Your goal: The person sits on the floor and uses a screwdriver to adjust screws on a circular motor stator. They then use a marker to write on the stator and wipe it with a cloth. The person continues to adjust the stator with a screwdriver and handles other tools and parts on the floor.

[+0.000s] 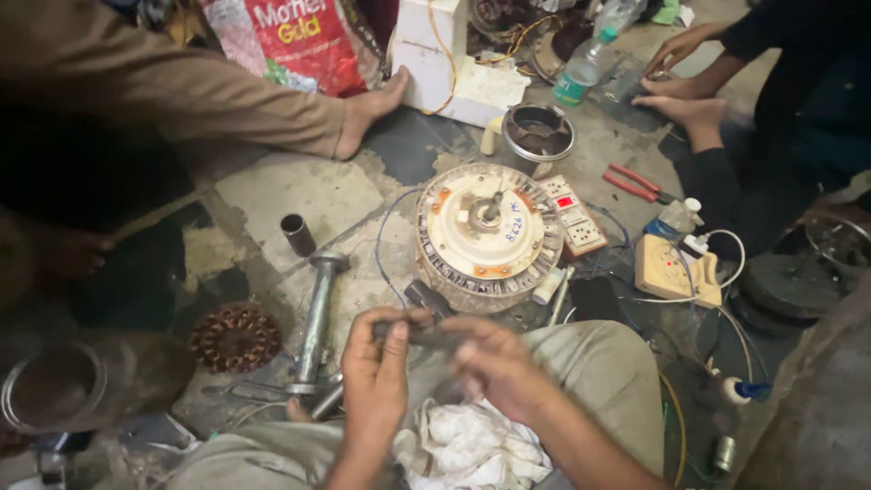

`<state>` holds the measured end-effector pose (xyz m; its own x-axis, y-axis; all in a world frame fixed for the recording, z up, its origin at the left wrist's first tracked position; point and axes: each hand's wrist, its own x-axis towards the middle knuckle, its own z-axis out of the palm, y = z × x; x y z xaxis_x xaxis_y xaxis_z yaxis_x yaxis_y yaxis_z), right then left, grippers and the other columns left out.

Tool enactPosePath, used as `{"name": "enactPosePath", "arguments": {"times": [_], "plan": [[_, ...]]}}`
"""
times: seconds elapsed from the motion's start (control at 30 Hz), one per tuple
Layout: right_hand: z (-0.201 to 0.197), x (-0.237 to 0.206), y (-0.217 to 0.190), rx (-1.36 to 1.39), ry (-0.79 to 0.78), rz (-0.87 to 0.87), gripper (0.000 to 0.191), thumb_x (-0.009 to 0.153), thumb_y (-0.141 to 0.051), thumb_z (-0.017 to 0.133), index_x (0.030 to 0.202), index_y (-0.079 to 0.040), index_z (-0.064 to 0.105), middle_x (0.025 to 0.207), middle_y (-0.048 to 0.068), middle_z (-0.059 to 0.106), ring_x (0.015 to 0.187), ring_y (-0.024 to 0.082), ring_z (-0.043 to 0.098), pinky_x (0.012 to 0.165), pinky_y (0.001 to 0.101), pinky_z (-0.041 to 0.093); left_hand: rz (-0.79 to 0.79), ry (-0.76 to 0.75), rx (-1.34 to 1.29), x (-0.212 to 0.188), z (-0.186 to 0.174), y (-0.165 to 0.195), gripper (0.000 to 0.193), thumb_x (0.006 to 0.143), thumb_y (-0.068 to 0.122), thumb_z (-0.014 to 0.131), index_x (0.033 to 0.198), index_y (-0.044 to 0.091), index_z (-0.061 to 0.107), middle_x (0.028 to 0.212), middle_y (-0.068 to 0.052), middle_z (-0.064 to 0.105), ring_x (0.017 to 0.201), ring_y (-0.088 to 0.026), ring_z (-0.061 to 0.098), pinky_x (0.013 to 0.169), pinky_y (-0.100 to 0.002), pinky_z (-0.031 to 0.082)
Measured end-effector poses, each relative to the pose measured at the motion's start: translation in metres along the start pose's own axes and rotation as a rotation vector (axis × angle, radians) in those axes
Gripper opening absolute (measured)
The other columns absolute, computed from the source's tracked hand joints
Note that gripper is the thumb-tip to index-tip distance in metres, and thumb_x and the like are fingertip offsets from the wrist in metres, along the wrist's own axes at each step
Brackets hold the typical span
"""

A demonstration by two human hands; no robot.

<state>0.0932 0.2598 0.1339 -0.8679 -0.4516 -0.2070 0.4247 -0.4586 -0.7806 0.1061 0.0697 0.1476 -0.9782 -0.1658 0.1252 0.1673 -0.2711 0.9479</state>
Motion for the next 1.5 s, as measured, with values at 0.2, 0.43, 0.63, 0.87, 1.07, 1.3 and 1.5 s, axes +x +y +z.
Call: {"name": "enactPosePath", "arguments": {"times": [0.2,0.43,0.63,0.87,1.07,1.3,1.5], "plan": [[-0.004,-0.009,-0.017,0.257,0.322,0.043,0.038,0.094,-0.040,0.051,0.109,-0.006,0.060,0.089,0.010,0.072,0.077,0.021,0.071,0.067,0.0382,0.059,0.482,-0.093,0.512,-0.039,0.049,0.004,0.035,0.099,0.023,0.068,0.122,0.000,0.057,0.126,-0.013,0.068,0.118,-0.028,0.065,0.110,-0.039,0.042],[-0.011,-0.018,-0.002,0.023,-0.231,0.192,0.051,0.112,-0.048,0.045,0.118,0.001,0.059,0.072,0.005,0.054,0.051,0.011,0.051,0.047,0.0248,0.044,-0.337,-0.254,0.022,0.015,0.038,0.022,0.041,0.103,0.024,0.052,0.139,0.008,0.061,0.125,-0.006,0.074,0.079,-0.010,0.057,0.061,-0.023,0.046],[-0.026,-0.019,0.001,0.029,-0.265,0.264,0.035,0.109,-0.039,0.051,0.118,-0.005,0.056,0.069,-0.002,0.041,0.050,0.007,0.038,0.045,0.0221,0.033,-0.412,-0.186,-0.222,0.013,0.036,-0.003,0.036,0.101,0.014,0.058,0.136,0.009,0.058,0.105,-0.007,0.075,0.073,-0.006,0.057,0.055,-0.018,0.041],[-0.012,-0.003,0.010,-0.733,0.053,-0.023,0.032,0.107,-0.028,0.059,0.125,-0.002,0.063,0.074,0.001,0.057,0.062,0.009,0.051,0.056,0.0257,0.043,-0.268,0.041,-0.087,0.023,0.039,-0.023,0.029,0.100,0.010,0.057,0.126,-0.001,0.061,0.104,-0.013,0.076,0.094,-0.018,0.073,0.083,-0.030,0.059],[-0.013,-0.013,-0.001,-1.043,0.428,-0.424,0.053,0.103,-0.020,0.057,0.153,-0.008,0.046,0.095,0.013,0.070,0.073,0.017,0.069,0.064,0.0307,0.054,-0.064,0.309,0.112,0.105,-0.010,-0.015,0.025,0.102,0.004,0.051,0.126,0.003,0.055,0.103,-0.008,0.069,0.097,-0.018,0.069,0.096,-0.031,0.058],[-0.072,0.008,-0.096,0.031,0.315,-0.529,0.054,0.092,-0.023,0.062,0.141,-0.005,0.050,0.113,0.021,0.072,0.067,0.026,0.069,0.057,0.0352,0.056,-0.111,-0.043,0.907,0.123,0.051,-0.068,0.038,0.105,0.031,0.053,0.131,0.003,0.055,0.104,-0.030,0.069,0.101,-0.052,0.065,0.086,-0.056,0.051],[-0.108,0.025,-0.112,0.138,0.314,-0.598,0.043,0.105,-0.022,0.065,0.143,-0.007,0.054,0.088,0.009,0.064,0.069,0.018,0.062,0.062,0.0321,0.051,-0.215,0.030,0.946,0.140,0.065,-0.083,0.048,0.099,0.028,0.049,0.145,0.012,0.049,0.103,-0.027,0.071,0.098,-0.050,0.066,0.084,-0.058,0.050]]}}
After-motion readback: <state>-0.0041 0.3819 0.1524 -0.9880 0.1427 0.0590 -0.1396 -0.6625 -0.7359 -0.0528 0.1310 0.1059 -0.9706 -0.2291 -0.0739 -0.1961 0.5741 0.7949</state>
